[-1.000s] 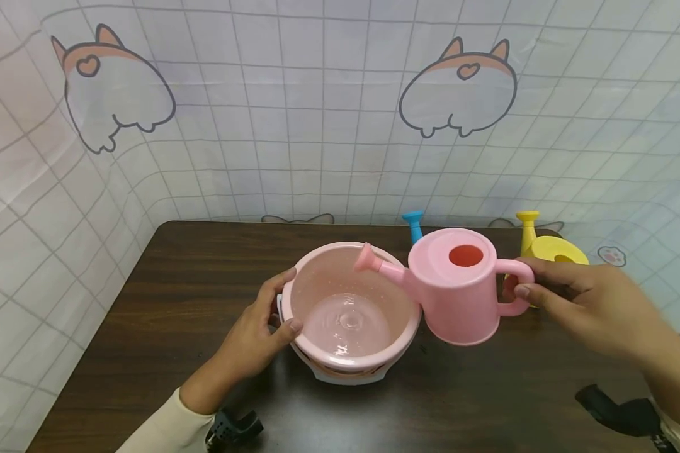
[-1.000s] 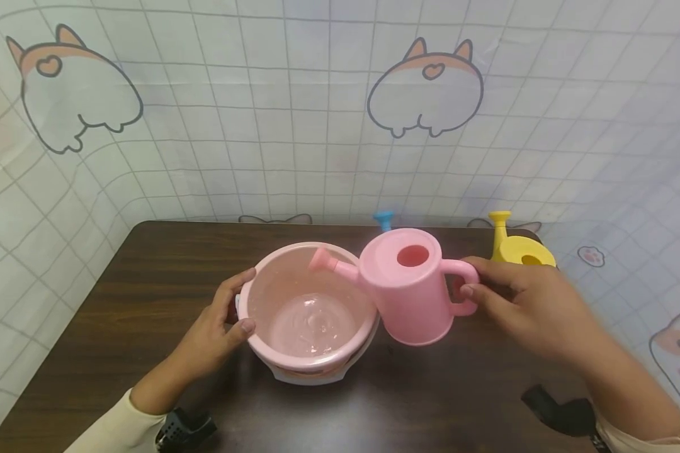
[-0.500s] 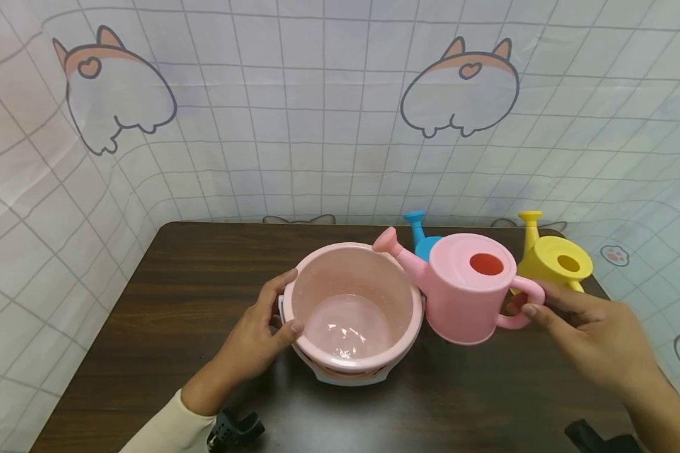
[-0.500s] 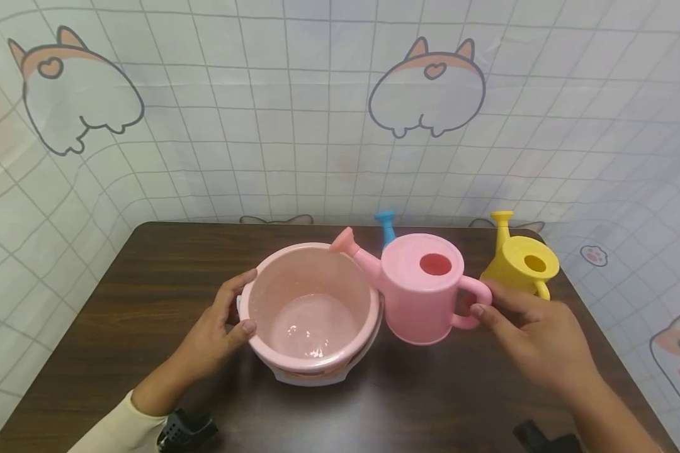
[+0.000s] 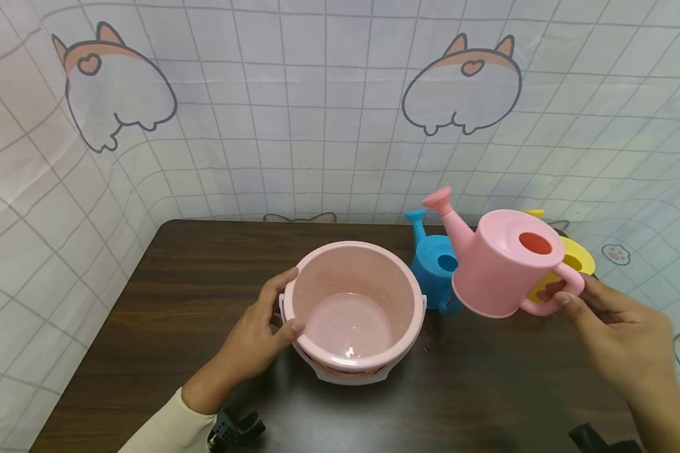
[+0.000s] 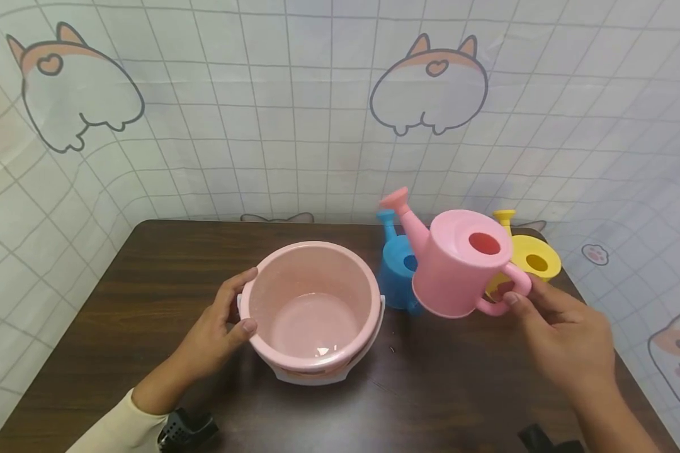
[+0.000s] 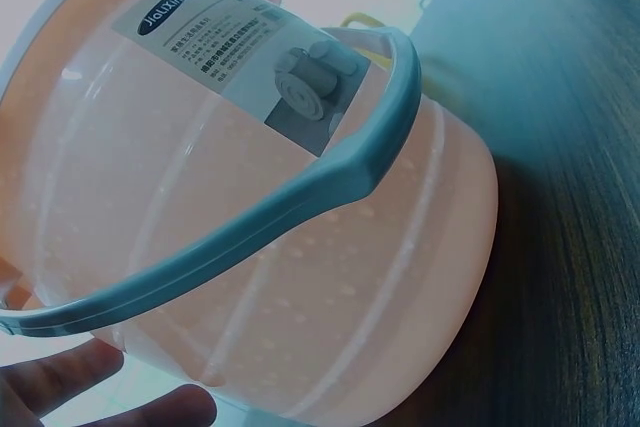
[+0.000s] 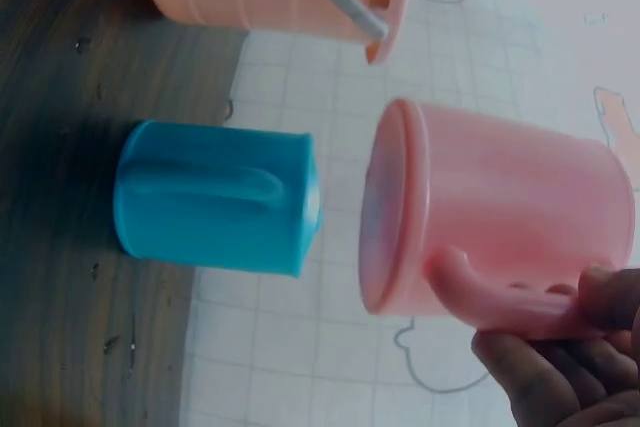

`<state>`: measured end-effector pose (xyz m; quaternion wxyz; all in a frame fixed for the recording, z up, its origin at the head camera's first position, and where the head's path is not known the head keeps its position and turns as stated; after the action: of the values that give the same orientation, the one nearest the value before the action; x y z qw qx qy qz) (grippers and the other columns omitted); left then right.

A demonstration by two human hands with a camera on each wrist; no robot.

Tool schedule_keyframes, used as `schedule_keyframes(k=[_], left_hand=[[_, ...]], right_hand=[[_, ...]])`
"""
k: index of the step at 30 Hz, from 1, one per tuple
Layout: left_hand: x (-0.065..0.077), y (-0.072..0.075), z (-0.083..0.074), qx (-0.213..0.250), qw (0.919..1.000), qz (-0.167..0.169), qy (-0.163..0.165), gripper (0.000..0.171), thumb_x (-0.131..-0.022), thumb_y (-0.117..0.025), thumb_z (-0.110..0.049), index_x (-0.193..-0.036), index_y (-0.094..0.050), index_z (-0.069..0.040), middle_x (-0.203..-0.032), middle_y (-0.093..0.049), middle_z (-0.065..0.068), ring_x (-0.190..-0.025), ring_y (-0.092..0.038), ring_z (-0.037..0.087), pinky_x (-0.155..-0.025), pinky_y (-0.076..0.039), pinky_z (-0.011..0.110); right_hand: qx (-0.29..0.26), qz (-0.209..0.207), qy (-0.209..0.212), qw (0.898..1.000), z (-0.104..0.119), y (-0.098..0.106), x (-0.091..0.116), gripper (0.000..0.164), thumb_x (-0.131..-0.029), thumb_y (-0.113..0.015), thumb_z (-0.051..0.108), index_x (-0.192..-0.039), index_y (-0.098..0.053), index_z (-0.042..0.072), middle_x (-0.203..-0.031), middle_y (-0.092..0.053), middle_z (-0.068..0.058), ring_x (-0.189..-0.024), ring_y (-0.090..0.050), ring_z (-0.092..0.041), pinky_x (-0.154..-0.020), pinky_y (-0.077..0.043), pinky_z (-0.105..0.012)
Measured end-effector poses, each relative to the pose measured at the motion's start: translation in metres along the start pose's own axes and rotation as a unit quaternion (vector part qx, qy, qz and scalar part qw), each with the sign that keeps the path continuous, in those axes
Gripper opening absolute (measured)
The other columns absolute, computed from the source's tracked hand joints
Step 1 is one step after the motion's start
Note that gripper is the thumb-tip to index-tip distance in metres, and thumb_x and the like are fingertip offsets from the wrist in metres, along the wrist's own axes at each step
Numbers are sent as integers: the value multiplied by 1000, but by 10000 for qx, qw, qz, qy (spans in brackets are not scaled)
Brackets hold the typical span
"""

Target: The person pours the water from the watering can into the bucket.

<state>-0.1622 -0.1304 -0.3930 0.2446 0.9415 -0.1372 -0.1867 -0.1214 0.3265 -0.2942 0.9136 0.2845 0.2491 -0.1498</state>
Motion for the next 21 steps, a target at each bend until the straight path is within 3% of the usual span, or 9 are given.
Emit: schedule_keyframes(k=[4, 9, 15, 21], left_hand=[[0, 0, 0, -14, 10000, 5, 39, 74, -99, -60, -53, -161, -25, -32, -127, -59, 8, -97, -63, 17, -82, -54, 39], [-1, 0, 0, -32, 10000, 13, 21, 75, -99, -60, -54, -161, -25, -32, -126, -59, 9, -95, -64, 16, -79, -55, 37], [-1, 0, 0, -26, 10000, 20, -3, 75, -99, -59, -55, -161, -24, -32, -126, -59, 9, -94, -64, 15, -79, -54, 36], [0, 0, -1, -6, 10000, 38, -27, 75, -99, -59, -55, -161, -24, -31, -126, -59, 9, -93, -64, 14, -81, -54, 37]], right_hand=[[-102, -229, -559, 9981, -10, 2, -2, 40, -90, -70, -12, -129, -65, -4, -101, -72, 22, -88, -70, 4, -71, -51, -14], [-581, -629, -876, 9925, -21, 1, -2, 42, -88, -71, -15, -128, -66, -3, -101, -75, 14, -84, -73, -2, -70, -53, -17], [-29, -975, -1155, 9885, -32, 0, -2, 42, -90, -75, -2, -131, -66, 4, -99, -70, 26, -81, -70, 5, -68, -51, -13], [71, -1019, -1870, 9770, -50, -5, -3, 39, -93, -76, 11, -130, -68, 10, -84, -70, 27, -80, -68, 10, -67, -50, -10]])
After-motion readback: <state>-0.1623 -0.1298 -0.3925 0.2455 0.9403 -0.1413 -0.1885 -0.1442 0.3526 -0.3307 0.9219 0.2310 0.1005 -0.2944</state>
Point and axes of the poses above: each hand's wrist, its own x-axis away from the middle knuckle, its own y-axis out of the back of the hand, z = x × y, the point moved 6 cm from there along -x, towards the middle knuckle
